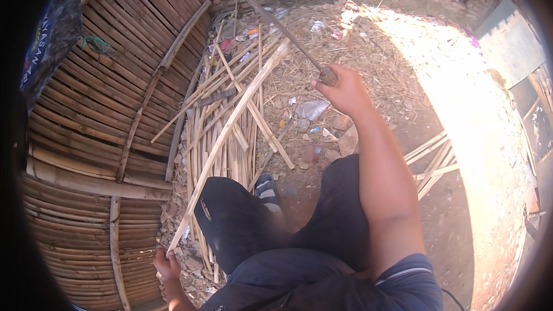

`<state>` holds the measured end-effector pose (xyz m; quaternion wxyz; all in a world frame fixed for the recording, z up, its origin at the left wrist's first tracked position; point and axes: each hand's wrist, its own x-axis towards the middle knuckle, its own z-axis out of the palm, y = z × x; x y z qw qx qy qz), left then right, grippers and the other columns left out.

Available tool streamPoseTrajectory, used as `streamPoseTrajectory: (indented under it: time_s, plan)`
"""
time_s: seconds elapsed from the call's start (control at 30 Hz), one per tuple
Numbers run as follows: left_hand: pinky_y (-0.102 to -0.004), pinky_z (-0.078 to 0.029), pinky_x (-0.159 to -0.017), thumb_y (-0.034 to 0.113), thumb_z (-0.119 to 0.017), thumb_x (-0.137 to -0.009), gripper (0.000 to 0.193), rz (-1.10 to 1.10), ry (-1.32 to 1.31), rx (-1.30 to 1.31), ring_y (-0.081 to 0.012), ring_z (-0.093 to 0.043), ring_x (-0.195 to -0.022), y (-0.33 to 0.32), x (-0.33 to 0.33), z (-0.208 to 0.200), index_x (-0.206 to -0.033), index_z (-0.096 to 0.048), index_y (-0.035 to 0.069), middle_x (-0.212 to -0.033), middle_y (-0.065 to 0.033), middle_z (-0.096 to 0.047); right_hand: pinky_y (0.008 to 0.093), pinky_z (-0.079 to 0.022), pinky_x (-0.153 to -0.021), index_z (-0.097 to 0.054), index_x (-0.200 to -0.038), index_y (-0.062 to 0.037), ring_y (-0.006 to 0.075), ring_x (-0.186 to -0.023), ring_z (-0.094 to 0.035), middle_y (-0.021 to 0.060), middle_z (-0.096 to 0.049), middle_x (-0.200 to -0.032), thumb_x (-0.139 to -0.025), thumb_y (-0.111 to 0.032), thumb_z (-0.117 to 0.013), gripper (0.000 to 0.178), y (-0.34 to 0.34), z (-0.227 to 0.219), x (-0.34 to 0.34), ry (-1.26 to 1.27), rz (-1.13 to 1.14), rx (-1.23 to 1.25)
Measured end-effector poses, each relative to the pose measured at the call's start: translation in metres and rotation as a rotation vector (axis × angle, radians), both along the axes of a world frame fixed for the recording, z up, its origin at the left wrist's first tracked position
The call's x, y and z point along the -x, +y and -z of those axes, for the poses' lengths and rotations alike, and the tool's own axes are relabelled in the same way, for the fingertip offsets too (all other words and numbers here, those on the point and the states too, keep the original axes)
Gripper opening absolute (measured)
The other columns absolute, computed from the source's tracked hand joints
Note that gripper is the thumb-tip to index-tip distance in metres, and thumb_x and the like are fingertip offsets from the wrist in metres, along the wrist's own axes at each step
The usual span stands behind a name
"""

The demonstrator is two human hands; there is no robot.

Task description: The person shaves thin strips of bamboo using a knife, holding the bamboo piece with one hand and drawing the blade across it repeatedly.

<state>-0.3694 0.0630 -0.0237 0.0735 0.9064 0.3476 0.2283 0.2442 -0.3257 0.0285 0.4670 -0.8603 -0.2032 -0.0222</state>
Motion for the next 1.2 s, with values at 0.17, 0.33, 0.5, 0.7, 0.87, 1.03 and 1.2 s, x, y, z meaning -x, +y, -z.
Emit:
streamPoseTrajectory:
  time_s: [0.17, 0.33, 0.5, 0.7, 0.87, 1.03, 1.2]
  plan:
    - [-0.0455, -0.039, -0.051, 0.043, -0.071, -0.093, 0.045, -0.003, -0.021, 0.033, -0.0348, -0.052, -0.053, 0.000, 0.006, 0.006, -0.077, -0.053, 0.004, -0.060, -0.0143, -0.052, 0.0418, -0.057, -0.084, -0.073, -0.122, -0.0025, 0.0295, -0.091, -0.075, 0.0194, -0.077, -0.098, -0.087, -0.039, -0.086, 0.052, 0.009, -0.006, 0.005, -0.001, 0.021, -0.041]
    - [-0.0447, -0.039, -0.051, 0.046, -0.069, -0.094, 0.048, 0.001, -0.015, 0.069, -0.0340, -0.051, -0.053, 0.002, 0.004, 0.008, -0.077, -0.054, 0.005, -0.061, -0.0138, -0.052, 0.0415, -0.056, -0.082, -0.072, -0.118, -0.0021, 0.0281, -0.092, -0.074, 0.0179, -0.077, -0.097, -0.088, -0.039, -0.086, 0.050, 0.004, 0.009, -0.004, -0.015, 0.018, -0.107]
    - [-0.0447, -0.038, -0.051, 0.047, -0.070, -0.094, 0.049, -0.013, -0.017, 0.079, -0.0331, -0.050, -0.052, 0.005, 0.005, 0.013, -0.077, -0.053, 0.004, -0.060, -0.0139, -0.050, 0.0427, -0.056, -0.081, -0.073, -0.114, -0.0058, 0.0289, -0.091, -0.074, 0.0162, -0.076, -0.095, -0.090, -0.038, -0.084, 0.042, 0.002, -0.009, 0.005, 0.015, 0.023, -0.017]
    - [-0.0459, -0.036, -0.051, 0.045, -0.070, -0.094, 0.049, -0.003, -0.035, 0.064, -0.0335, -0.049, -0.051, -0.004, -0.010, 0.009, -0.076, -0.052, 0.003, -0.057, -0.0148, -0.048, 0.0473, -0.056, -0.078, -0.073, -0.108, -0.0097, 0.0383, -0.086, -0.071, 0.0159, -0.073, -0.091, -0.089, -0.038, -0.083, 0.036, 0.005, -0.011, 0.013, -0.267, -0.155, 0.194]
    - [-0.0469, -0.035, -0.050, 0.045, -0.071, -0.094, 0.050, 0.000, -0.040, 0.037, -0.0347, -0.050, -0.050, -0.003, -0.009, 0.007, -0.076, -0.052, 0.003, -0.058, -0.0150, -0.049, 0.0478, -0.056, -0.078, -0.073, -0.109, -0.0094, 0.0380, -0.088, -0.072, 0.0175, -0.074, -0.092, -0.089, -0.040, -0.082, 0.037, 0.004, -0.009, 0.009, -0.215, -0.098, 0.209]
    - [-0.0464, -0.039, -0.050, 0.046, -0.071, -0.093, 0.049, -0.024, -0.029, -0.005, -0.0356, -0.055, -0.052, -0.005, -0.008, 0.002, -0.077, -0.054, 0.003, -0.060, -0.0162, -0.054, 0.0477, -0.056, -0.076, -0.073, -0.112, -0.0078, 0.0377, -0.085, -0.074, 0.0202, -0.075, -0.090, -0.090, -0.040, -0.082, 0.039, -0.009, -0.014, 0.002, -0.067, 0.026, 0.097]
    - [-0.0442, -0.040, -0.050, 0.044, -0.073, -0.092, 0.045, -0.050, -0.025, 0.014, -0.0324, -0.056, -0.052, 0.000, -0.008, 0.004, -0.078, -0.056, 0.005, -0.060, -0.0146, -0.054, 0.0490, -0.056, -0.076, -0.073, -0.111, -0.0073, 0.0402, -0.086, -0.073, 0.0211, -0.075, -0.092, -0.090, -0.038, -0.082, 0.038, 0.002, -0.022, 0.016, -0.240, -0.150, 0.236]
